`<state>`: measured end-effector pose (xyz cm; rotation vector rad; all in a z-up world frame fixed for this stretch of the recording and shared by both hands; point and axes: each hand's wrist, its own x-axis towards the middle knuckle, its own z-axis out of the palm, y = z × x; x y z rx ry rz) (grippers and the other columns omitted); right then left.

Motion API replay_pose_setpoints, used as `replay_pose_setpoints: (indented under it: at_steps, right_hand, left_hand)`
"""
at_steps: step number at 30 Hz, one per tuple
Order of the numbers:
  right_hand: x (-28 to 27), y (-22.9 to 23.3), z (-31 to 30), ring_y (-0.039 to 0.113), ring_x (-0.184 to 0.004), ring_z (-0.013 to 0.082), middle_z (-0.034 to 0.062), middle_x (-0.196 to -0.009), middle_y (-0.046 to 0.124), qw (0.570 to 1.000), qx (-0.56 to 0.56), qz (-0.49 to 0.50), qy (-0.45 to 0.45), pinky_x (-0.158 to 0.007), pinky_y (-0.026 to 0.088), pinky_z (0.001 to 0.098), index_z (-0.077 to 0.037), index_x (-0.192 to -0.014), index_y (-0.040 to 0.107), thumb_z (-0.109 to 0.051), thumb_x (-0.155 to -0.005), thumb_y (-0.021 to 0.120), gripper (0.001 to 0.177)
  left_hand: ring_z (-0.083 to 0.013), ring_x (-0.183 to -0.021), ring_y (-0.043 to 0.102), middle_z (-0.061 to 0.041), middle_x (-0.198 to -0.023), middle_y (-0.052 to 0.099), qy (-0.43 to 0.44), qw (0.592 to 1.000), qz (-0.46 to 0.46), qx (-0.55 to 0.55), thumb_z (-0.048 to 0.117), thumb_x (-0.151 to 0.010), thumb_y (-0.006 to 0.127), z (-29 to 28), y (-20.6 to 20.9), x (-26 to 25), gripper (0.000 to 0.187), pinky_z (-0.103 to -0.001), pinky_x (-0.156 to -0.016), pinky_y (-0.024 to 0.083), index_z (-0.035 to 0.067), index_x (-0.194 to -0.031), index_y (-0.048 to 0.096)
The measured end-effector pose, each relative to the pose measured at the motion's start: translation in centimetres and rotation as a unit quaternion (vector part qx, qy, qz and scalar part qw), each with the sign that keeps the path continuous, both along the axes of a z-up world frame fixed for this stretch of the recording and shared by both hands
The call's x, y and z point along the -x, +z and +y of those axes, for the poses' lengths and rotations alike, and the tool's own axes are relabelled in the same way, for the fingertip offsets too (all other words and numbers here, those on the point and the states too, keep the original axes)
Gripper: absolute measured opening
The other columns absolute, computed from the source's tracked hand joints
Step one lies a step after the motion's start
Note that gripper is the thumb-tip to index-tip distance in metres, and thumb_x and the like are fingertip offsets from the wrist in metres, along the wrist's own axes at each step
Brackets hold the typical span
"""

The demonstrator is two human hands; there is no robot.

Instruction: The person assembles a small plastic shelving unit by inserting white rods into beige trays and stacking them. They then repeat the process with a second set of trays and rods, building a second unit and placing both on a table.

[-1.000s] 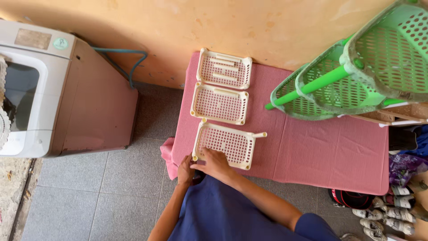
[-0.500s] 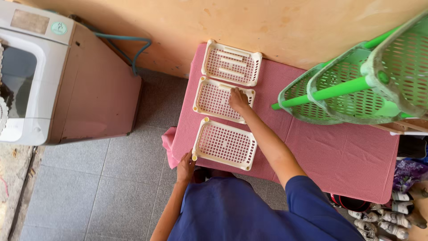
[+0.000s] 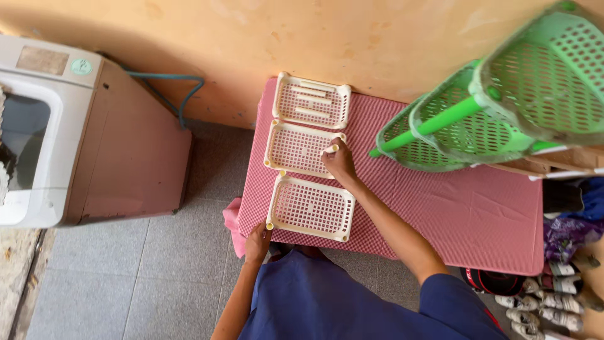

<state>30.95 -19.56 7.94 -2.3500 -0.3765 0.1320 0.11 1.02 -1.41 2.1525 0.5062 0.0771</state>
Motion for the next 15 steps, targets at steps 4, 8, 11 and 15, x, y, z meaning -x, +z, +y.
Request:
replay_pose_setpoints:
  at_steps: [4,8,11,15]
  right_hand:
    - [7.5,6.0,-6.1,0.078,-0.089,0.0228,0.0146,-0.1,0.074,0.993,-0.107,0.035,-0.034,-0.073,0.065,0.0318,-0.005,-0.107,0.055,-0.009,-0.094,0.071,0.021]
    - [16.4,8.2,-10.0,0.077,-0.092,0.0206,0.0115,-0.102,0.074,0.991,-0.104,-0.003,-0.079,-0.076,0.067,0.0304,-0.005,-0.107,0.06,-0.01,-0.096,0.07,0.016]
    - [21.9,6.7,-11.5,0.077,-0.089,0.0197,0.0096,-0.101,0.076,0.984,-0.105,-0.013,-0.142,-0.076,0.065,0.0314,-0.005,-0.111,0.065,-0.011,-0.094,0.071,0.019]
    - [26.0,2.2,-11.5,0.077,-0.088,0.0176,0.0083,-0.1,0.079,0.969,-0.11,0.026,-0.222,-0.076,0.064,0.0311,-0.007,-0.112,0.072,-0.014,-0.094,0.073,0.02]
  left_hand:
    - [-0.0369,-0.09,0.069,-0.014,-0.102,0.073,-0.062,0.998,0.003,-0.008,0.016,-0.091,0.066,1.7,-0.2,-0.6,0.035,-0.047,-0.076,0.055,0.01,-0.126,0.068]
    - [-0.0343,-0.091,0.07,-0.013,-0.097,0.074,-0.11,0.993,0.0,-0.034,0.02,-0.095,0.065,2.7,0.3,-1.1,0.024,-0.046,-0.078,0.055,0.008,-0.115,0.07]
    - [-0.0349,-0.089,0.071,-0.014,-0.098,0.074,-0.115,0.992,0.025,-0.034,0.023,-0.096,0.064,3.2,0.6,-1.6,0.023,-0.046,-0.076,0.056,0.005,-0.108,0.071]
    - [-0.0351,-0.082,0.072,-0.017,-0.097,0.074,-0.119,0.991,0.037,-0.055,0.027,-0.098,0.065,3.9,0.4,-2.1,0.026,-0.046,-0.071,0.058,0.002,-0.106,0.071]
